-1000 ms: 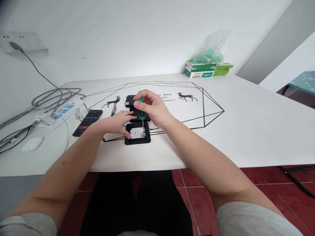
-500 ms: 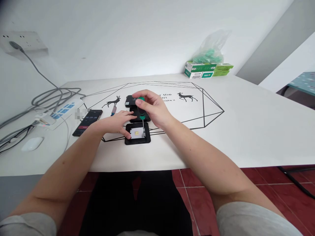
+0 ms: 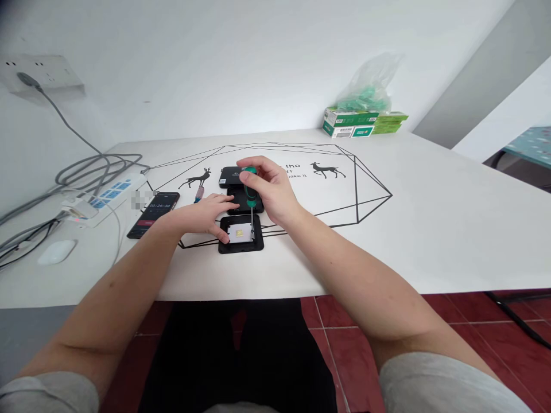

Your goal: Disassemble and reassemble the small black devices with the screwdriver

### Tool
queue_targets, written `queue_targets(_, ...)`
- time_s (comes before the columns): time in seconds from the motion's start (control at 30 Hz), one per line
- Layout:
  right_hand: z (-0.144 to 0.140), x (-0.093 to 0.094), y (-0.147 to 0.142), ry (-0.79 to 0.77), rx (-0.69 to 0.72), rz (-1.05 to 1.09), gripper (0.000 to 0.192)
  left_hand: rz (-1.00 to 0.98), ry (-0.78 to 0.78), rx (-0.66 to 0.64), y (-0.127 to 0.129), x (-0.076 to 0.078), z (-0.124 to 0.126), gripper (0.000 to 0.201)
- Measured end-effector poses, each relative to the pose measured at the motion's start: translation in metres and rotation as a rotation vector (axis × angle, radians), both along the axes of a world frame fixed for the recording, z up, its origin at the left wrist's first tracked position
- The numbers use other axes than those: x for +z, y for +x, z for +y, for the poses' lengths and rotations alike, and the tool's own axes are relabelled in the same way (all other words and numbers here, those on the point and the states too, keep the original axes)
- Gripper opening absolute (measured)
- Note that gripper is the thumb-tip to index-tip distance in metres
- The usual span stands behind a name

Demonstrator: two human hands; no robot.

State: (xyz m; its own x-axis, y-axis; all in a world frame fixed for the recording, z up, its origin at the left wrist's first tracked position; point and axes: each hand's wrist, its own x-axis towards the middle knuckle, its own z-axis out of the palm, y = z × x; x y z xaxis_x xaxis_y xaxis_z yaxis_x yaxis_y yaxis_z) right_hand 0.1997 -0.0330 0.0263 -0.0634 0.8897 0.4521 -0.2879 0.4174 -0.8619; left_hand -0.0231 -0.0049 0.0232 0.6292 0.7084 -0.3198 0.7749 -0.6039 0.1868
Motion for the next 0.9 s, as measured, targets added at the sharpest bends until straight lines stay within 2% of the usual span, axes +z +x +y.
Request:
queue_targets(0.13,-0.002,0.0,0.0,-0.02,0.006,0.046,0.022,-0.008,-0.013,0.01,0.0,0.001,0.0,0.119)
queue_targets(0.23,-0.002,-0.002,-0.001,-0.001,0.005,0.036,0.029,-0.005,-0.008,0.007,0.0,0.001,0.0,0.12)
queue_targets(0.37,0.0,-0.006,-0.003,0.105,-0.102,-0.045,0.038,-0.004,0.01,-0.006,0.0,0.0,0.0,0.121)
queue_targets(0.47,0.0,-0.006,-0.002,0.125,-0.163,-0.044,0.041,-0.003,0.003,-0.003,0.0,0.0,0.0,0.121)
queue_targets(0.67,0.0,-0.005,0.0,0.058,-0.053,0.061,0.022,0.007,-0.007,-0.005,-0.001,0.0,0.001,0.121)
queue_targets(0.73,0.002,-0.007,0.001,0.06,-0.064,0.041,0.029,0.01,-0.011,0.0,-0.001,0.001,0.001,0.12)
queue_targets(0.9,0.01,-0.014,0.001,0.117,-0.155,-0.182,0.047,0.017,0.003,0.007,0.0,0.0,0.0,0.118)
